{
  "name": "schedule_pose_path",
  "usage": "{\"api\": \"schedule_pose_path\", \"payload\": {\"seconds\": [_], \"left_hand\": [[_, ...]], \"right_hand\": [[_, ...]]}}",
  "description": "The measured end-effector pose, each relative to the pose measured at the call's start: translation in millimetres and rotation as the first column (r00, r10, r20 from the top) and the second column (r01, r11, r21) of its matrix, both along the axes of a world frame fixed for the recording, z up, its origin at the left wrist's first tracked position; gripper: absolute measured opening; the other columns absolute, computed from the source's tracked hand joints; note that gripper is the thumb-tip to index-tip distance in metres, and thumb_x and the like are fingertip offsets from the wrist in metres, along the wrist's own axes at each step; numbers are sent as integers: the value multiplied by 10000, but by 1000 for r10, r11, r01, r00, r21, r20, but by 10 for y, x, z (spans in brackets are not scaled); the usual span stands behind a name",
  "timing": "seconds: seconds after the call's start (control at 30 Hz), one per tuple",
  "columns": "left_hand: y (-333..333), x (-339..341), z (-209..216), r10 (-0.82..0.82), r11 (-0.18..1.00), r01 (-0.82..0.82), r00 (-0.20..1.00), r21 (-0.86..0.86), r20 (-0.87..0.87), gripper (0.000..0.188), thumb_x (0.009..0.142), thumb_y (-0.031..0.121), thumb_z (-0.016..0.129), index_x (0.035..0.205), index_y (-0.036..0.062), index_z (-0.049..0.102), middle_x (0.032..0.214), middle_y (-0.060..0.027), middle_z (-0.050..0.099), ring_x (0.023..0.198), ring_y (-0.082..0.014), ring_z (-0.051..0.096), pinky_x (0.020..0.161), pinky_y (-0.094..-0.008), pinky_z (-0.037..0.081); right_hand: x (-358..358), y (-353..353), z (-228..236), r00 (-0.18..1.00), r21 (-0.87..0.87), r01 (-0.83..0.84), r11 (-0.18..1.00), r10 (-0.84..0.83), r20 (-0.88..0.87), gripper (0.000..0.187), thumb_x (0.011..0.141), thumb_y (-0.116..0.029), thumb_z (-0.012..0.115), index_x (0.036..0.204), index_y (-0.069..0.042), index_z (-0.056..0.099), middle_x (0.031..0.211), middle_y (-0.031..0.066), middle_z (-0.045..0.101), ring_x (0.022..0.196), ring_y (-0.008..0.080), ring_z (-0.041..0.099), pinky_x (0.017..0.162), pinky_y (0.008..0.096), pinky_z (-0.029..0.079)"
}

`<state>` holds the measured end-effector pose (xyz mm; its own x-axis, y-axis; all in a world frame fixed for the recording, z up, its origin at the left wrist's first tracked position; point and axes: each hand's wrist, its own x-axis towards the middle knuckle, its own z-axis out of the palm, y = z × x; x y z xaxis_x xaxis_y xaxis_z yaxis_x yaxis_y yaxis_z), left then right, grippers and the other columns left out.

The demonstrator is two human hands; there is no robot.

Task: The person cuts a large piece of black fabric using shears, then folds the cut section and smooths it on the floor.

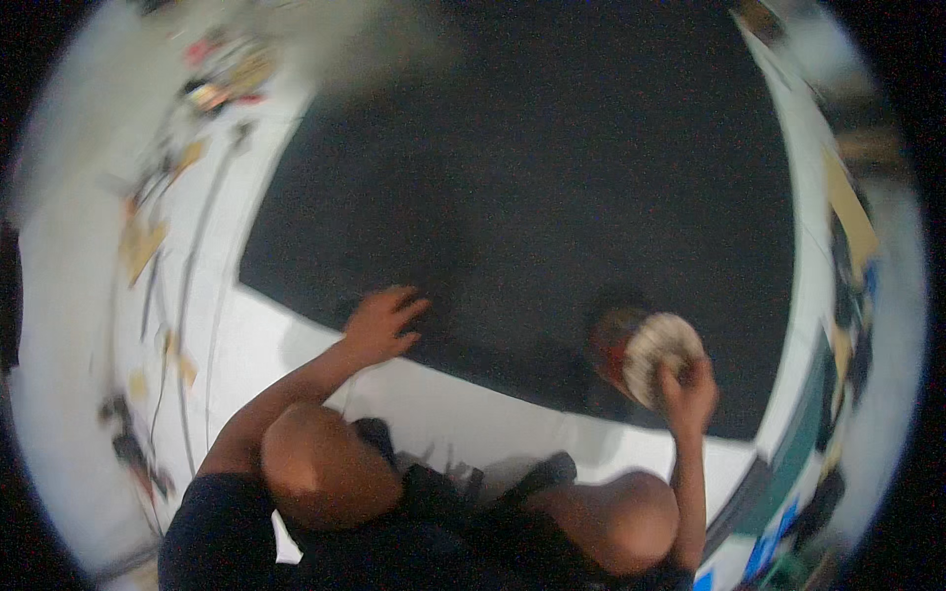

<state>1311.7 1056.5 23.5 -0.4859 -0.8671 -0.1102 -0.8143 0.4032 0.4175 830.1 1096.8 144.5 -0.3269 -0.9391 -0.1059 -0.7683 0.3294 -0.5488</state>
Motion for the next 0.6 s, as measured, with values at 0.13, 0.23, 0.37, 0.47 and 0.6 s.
{"api": "schedule_pose_path", "payload": {"seconds": [0.13,0.23,0.37,0.47,0.6], "left_hand": [[64,-69,116,85,996,-85,995,1,60,559,739,239,745,1266,145,585,1290,-196,524,1181,-364,510,1004,-476,399],[-130,-126,201,265,964,-266,962,14,61,444,799,226,688,1210,72,617,1266,-196,545,1167,-359,521,1002,-470,400],[-544,1307,-462,685,720,-614,704,-323,188,499,919,324,577,1273,-25,535,1250,-239,549,1158,-393,515,998,-463,397],[-912,3240,-972,923,370,-767,242,-524,299,737,891,597,510,1268,-35,543,1100,-273,616,958,-433,605,854,-482,485],[-1009,3364,-1017,813,576,-815,562,-66,153,758,876,630,515,1265,-19,554,1221,-230,593,1070,-387,594,908,-456,471]], "right_hand": [[127,-245,50,981,19,-31,999,34,-191,522,836,-423,661,1129,1,575,944,211,684,876,319,692,752,391,548],[-29,-250,125,972,176,86,981,-43,-231,510,838,-441,657,1109,-15,586,885,181,694,782,287,708,689,403,560],[-42,-90,21,953,116,76,990,-38,-301,518,851,-489,621,1037,-10,552,778,191,677,729,332,696,637,427,543],[198,-279,-148,981,6,54,999,-52,-188,540,852,-500,622,1073,-17,528,792,199,673,742,360,680,648,433,532],[190,49,-135,952,-12,167,986,-165,-256,539,850,-503,627,1090,-31,524,802,196,671,776,365,674,678,441,524]]}}
